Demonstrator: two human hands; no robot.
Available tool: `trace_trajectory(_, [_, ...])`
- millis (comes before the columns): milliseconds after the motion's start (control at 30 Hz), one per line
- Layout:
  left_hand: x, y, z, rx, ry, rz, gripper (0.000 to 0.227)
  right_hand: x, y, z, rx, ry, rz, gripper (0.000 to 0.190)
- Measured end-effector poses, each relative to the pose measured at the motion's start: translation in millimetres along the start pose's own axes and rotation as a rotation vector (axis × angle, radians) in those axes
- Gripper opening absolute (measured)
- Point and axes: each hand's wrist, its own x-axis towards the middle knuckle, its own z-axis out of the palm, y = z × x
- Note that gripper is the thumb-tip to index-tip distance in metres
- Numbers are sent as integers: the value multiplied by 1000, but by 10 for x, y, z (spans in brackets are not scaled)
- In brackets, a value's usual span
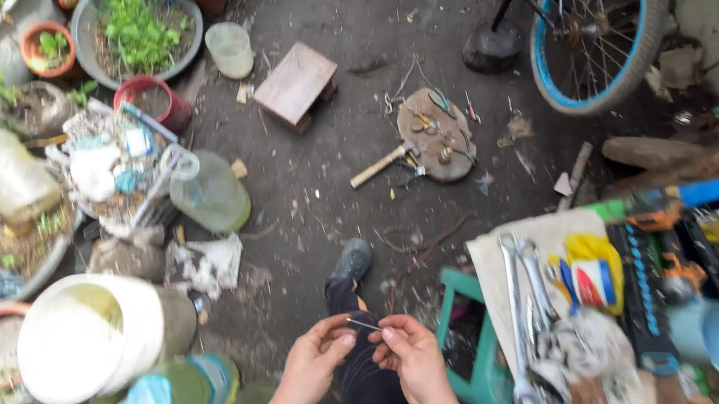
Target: The person uses pliers and a hammer to manipulate and secure a metal chain on a wooden block. They repeatedly adjust the chain links, retrieve a small metal pin from a nearby shelf, and hammer it into place to join the chain.
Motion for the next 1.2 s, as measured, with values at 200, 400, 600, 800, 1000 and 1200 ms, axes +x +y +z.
trace_trajectory(200, [1939,1675,237,445,11,345,28,1928,-1170,653,223,-161,239,10])
trace_trajectory(400, [3499,3488,722,534,-59,457,24,3419,-2230,474,142,39,148,22])
trace_trajectory(600, [4789,4439,1259,651,-414,457,27,4273,-1984,-466,-53,293,231,21])
trace_trajectory(800, [6758,4974,1877,1040,-884,610,32,4980,-1506,-541,229,705,308,21])
trace_trajectory(1000, [8339,5459,2677,1234,-1279,491,20,5827,-1573,767,674,1004,418,40])
trace_trajectory(1200, [9307,4852,3020,1174,-1401,455,14,7335,-1417,1225,555,948,502,35])
